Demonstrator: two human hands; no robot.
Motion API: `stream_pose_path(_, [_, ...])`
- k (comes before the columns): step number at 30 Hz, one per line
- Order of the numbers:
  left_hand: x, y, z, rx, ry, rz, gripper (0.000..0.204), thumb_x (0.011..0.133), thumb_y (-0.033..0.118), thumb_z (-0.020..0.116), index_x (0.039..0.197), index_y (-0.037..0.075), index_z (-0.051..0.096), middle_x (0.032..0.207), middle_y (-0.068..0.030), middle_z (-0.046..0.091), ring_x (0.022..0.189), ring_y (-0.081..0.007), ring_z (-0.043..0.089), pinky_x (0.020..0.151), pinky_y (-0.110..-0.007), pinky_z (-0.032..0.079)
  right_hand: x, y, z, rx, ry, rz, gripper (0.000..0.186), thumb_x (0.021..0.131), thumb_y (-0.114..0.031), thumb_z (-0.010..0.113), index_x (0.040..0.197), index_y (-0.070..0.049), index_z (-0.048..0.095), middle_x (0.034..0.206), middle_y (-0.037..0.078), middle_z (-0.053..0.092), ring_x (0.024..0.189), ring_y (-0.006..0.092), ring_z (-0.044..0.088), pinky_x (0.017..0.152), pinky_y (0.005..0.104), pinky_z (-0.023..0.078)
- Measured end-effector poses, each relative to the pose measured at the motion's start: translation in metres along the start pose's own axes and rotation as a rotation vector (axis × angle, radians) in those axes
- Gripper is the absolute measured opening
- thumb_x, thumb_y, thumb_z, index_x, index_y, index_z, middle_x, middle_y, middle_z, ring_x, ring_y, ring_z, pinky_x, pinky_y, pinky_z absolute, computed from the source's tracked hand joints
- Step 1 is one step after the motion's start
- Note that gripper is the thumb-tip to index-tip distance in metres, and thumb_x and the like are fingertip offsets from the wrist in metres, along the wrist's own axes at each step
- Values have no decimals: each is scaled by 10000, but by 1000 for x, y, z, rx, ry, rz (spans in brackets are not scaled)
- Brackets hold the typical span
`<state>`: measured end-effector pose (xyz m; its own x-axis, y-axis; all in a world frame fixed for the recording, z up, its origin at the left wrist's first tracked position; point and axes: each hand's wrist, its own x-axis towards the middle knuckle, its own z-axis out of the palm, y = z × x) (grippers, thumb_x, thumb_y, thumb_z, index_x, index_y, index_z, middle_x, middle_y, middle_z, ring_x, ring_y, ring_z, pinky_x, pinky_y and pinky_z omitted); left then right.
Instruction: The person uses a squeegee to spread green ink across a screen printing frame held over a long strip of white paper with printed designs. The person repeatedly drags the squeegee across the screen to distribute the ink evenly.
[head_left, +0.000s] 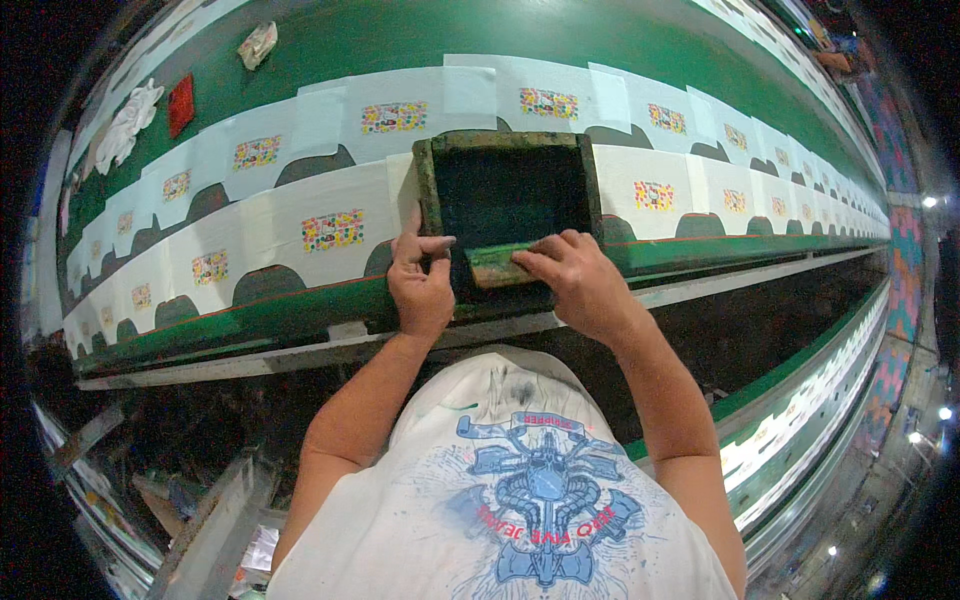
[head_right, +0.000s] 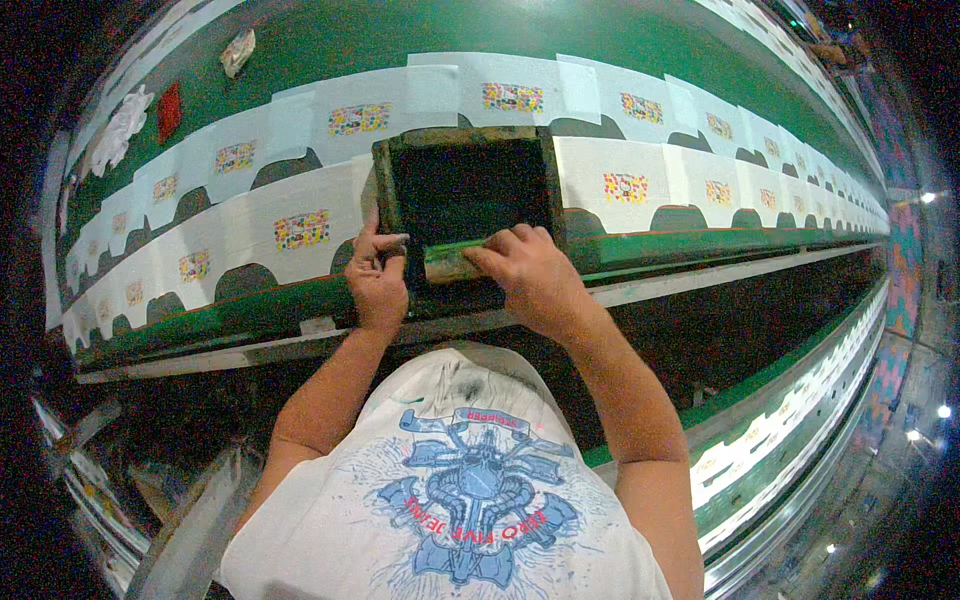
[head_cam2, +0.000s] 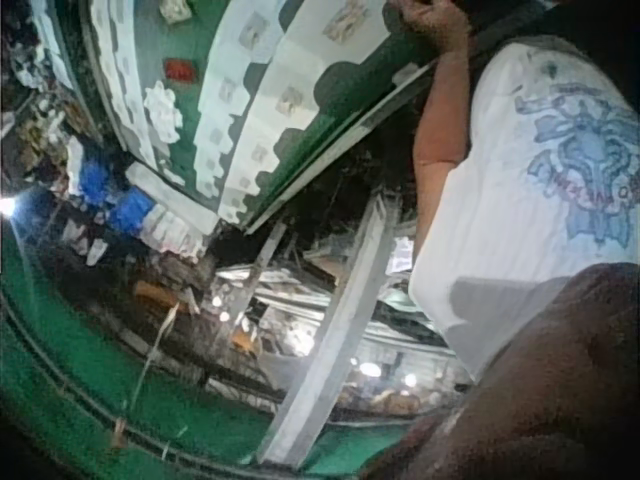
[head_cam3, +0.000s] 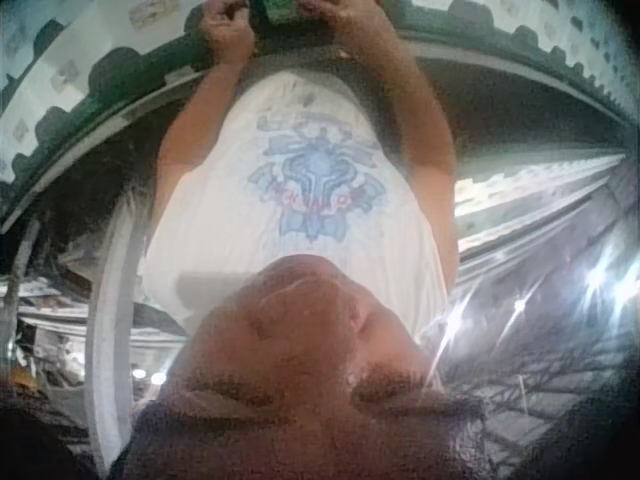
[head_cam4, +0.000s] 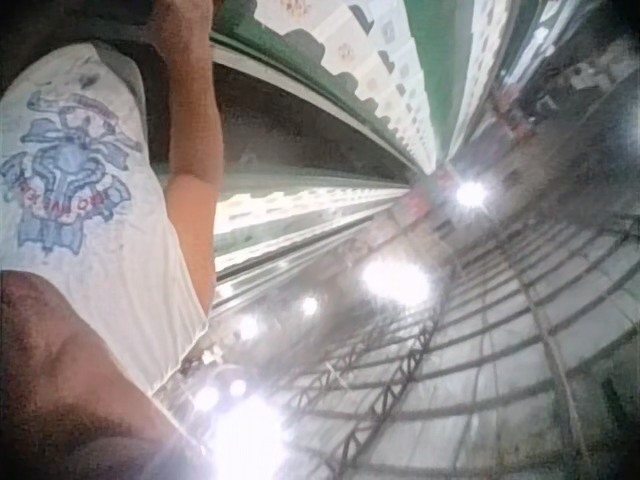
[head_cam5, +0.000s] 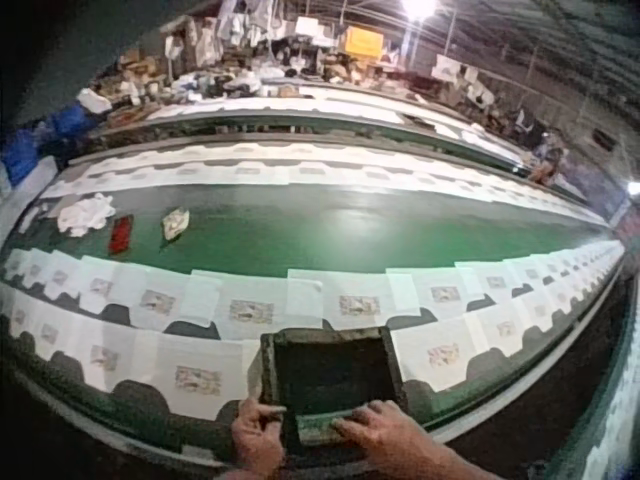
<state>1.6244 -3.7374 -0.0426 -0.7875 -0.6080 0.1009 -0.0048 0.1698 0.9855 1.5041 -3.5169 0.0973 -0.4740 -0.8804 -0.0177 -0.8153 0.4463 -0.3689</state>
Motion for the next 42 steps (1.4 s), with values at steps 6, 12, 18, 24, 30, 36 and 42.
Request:
stream_pose_path(6, [2,18,3,-70,12,-79,402,946,-75,748,1329,44,777,1673,-244,584,1499,-329,581,1271,-442,423,-25,-17,7,-5,20,14,492,853,-65,780,1343,-96,760,1181,121,737,1127,355,677,983,487,538])
stream_pose_path(12, [2,18,0,153,-27,-1,471,845,-46,762,1293,89,817,1686,-291,561,1542,-397,556,1286,-461,414,-49,-14,16,135,106,19,487,848,-176,897,1315,-105,777,1318,111,758,1334,376,656,1102,503,533])
stream_pose_path(18, [4,36,-1,143,-24,-33,330,811,-88,731,1109,32,807,1716,-299,534,1548,-401,552,1274,-460,426,-88,17,27,273,512,328,428,883,-113,903,1297,-89,796,1399,136,750,1411,432,629,1192,540,500])
stream_pose_path(24, [-1,52,45,116,-32,108,384,815,-135,734,1150,42,793,1729,-265,532,1580,-363,517,1296,-435,395,-140,76,37,874,598,549,350,984,-92,829,1331,-54,802,1354,150,797,1313,320,730,1156,423,537])
stream_pose_path(30, [-17,51,153,153,-3,181,339,828,-110,750,1121,45,825,1722,-237,549,1570,-335,530,1270,-409,409,-195,152,10,692,657,490,345,981,-84,821,1325,-69,814,1358,142,802,1385,335,688,1195,448,508])
stream_pose_path(36, [-27,55,238,-12,-27,116,271,814,-129,739,1026,35,778,1784,-272,455,1655,-353,446,1293,-424,392,-246,217,-6,710,692,433,367,955,-62,834,1321,-68,807,1362,139,799,1424,367,661,1233,492,481])
stream_pose_path(42, [-31,61,263,-167,8,-107,279,789,-144,747,1003,34,759,1788,-305,425,1656,-372,444,1311,-439,357,-270,251,-15,764,659,318,371,945,-38,826,1314,-69,800,1362,140,796,1433,378,656,1236,510,480])
